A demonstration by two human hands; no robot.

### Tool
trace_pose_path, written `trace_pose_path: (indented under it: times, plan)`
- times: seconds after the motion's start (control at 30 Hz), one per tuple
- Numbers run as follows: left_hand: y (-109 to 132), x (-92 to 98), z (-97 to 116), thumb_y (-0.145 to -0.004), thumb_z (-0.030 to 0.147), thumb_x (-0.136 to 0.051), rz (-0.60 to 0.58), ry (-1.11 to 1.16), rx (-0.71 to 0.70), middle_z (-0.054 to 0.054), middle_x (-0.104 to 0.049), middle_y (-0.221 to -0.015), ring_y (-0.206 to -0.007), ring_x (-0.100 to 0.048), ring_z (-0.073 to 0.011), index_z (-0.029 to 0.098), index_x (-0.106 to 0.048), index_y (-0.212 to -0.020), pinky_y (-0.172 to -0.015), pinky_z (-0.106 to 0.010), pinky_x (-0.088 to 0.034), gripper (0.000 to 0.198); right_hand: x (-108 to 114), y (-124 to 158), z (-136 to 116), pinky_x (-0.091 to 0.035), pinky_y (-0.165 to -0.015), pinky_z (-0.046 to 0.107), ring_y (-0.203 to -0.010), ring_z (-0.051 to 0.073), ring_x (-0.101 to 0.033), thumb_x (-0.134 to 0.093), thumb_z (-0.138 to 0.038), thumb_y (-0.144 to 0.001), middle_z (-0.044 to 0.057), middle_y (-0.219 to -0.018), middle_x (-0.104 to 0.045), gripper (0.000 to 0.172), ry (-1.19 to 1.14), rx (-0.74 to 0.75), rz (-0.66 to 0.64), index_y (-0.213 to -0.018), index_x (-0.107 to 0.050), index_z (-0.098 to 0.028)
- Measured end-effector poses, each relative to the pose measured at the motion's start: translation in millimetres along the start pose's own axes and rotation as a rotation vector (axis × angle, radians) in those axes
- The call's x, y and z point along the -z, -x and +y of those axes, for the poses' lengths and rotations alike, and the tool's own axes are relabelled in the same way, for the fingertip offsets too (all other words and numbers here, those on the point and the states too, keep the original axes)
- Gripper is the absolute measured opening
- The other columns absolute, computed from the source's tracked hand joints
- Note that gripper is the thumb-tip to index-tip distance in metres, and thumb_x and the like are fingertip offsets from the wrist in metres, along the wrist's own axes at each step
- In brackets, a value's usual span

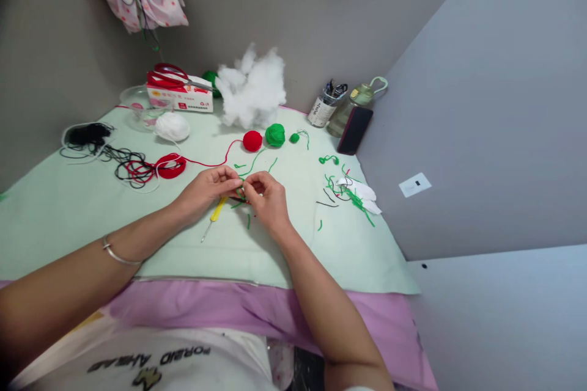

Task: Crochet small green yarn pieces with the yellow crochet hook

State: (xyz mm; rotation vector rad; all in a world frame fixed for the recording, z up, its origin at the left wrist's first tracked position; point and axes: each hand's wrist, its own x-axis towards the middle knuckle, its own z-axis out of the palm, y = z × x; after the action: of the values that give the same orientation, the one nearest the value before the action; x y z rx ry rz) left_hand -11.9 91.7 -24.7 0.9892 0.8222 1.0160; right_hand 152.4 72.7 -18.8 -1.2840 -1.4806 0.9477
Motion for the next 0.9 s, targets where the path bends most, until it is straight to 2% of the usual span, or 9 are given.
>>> trace_pose_path:
  times: [0.23, 0.43, 0.77, 0.9]
  plan:
    - [-0.1, 0.3, 5.0, -0.072, 0.028, -0.083, -0.028, 0.05, 0.052, 0.001, -0.067, -0.067, -0.063, -0.065, -0.0135, 0.018, -0.06, -0.075, -0.073, -0.031, -0.056, 0.025, -1.7, 0.4, -2.0, -0.052, -0.068, 0.029, -0.069, 0.015, -0.062, -0.064, -0.034, -0.082, 0.001, -0.077, -0.067, 0.013, -0.008, 0.027, 0.008, -0.077, -0.064, -0.021]
    - [1.2, 0.5, 8.4, -0.073, 0.028, -0.079, -0.059, 0.028, 0.082, 0.001, -0.068, -0.069, -0.064, -0.065, -0.0129, 0.017, -0.067, -0.088, -0.072, -0.029, -0.055, 0.023, -0.3, 0.9, -2.1, -0.051, -0.065, 0.028, -0.067, 0.014, -0.06, -0.062, -0.033, -0.084, 0.0, -0.076, -0.065, 0.013, 0.025, 0.055, 0.014, -0.079, -0.063, -0.021]
    - [0.6, 2.2, 6.8, -0.068, 0.02, -0.074, -0.076, -0.12, 0.1, 0.001, -0.066, -0.062, -0.06, -0.065, -0.0136, 0.017, -0.065, -0.073, -0.064, -0.026, -0.047, 0.011, -1.2, 3.3, 0.7, -0.048, -0.066, 0.029, -0.07, 0.014, -0.057, -0.057, -0.027, -0.084, 0.0, -0.079, -0.062, 0.01, 0.193, 0.201, 0.03, -0.075, -0.058, -0.023]
    - [0.7, 3.8, 7.8, -0.067, 0.021, -0.074, -0.089, -0.125, 0.138, -0.001, -0.068, -0.059, -0.057, -0.067, -0.0166, 0.017, -0.064, -0.069, -0.063, -0.029, -0.049, 0.01, 1.9, 1.4, 1.0, -0.048, -0.068, 0.03, -0.071, 0.015, -0.055, -0.054, -0.024, -0.085, 0.0, -0.079, -0.06, 0.009, 0.254, 0.233, 0.079, -0.076, -0.056, -0.023]
